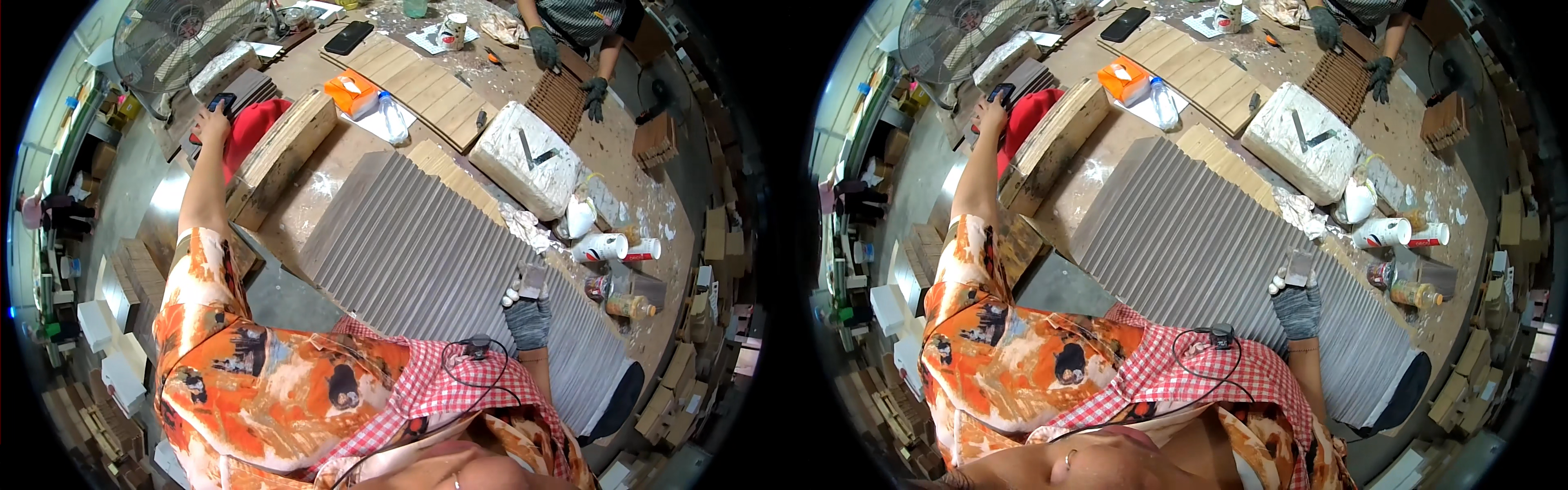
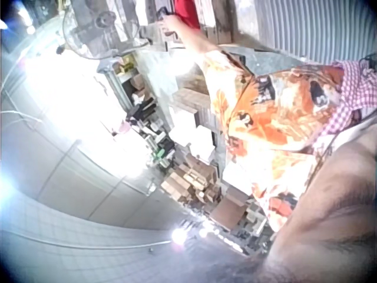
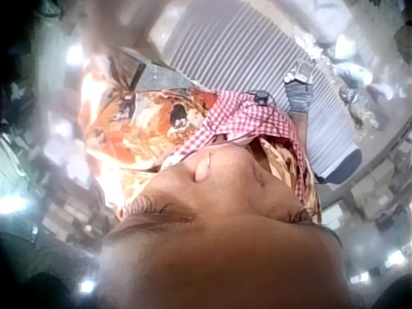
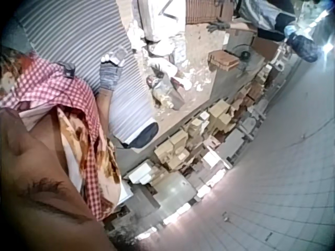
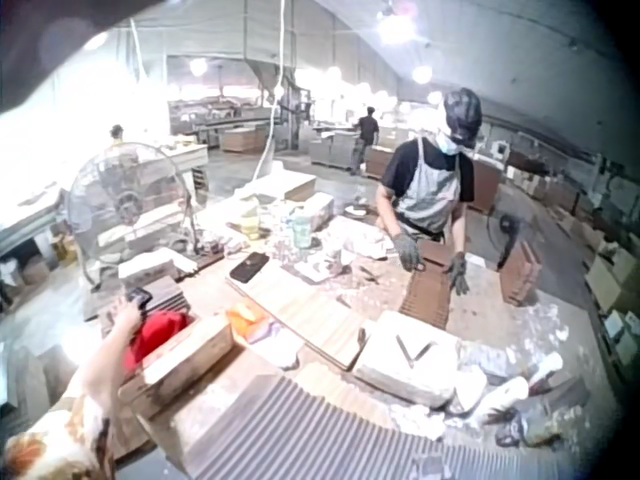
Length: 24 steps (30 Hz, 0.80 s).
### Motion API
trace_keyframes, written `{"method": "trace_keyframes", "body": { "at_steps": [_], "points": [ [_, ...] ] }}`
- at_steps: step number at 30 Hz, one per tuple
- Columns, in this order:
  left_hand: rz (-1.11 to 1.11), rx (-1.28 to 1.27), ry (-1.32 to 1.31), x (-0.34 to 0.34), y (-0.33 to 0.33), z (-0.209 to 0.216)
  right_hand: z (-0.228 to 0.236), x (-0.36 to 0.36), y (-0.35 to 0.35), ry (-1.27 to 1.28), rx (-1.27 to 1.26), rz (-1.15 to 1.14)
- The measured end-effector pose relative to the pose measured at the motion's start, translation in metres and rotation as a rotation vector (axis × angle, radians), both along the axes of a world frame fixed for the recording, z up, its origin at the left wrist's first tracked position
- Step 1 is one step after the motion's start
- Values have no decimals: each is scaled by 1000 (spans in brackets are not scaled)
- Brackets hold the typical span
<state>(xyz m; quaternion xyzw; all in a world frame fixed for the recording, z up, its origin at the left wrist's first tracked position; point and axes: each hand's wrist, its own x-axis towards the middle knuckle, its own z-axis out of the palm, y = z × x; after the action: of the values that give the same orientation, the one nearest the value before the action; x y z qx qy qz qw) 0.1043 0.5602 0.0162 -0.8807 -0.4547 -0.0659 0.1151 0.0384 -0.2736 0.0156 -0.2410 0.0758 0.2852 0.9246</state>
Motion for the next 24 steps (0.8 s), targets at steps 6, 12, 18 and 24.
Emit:
{"method": "trace_keyframes", "body": {
  "at_steps": [6, 12, 18, 24],
  "points": [
    [7, -45, 33, 2, 2, -1, 0, -2, -3, 25, 40, -13],
    [80, -35, -231, 2, 0, 14, -2, -3, -7, 93, 93, 2],
    [-552, 122, -786, -46, -118, 80, -14, 3, -7, 62, 97, 18],
    [-378, 187, -1551, -169, -270, 75, -13, 9, -8, 50, 124, 66]
  ]
}}
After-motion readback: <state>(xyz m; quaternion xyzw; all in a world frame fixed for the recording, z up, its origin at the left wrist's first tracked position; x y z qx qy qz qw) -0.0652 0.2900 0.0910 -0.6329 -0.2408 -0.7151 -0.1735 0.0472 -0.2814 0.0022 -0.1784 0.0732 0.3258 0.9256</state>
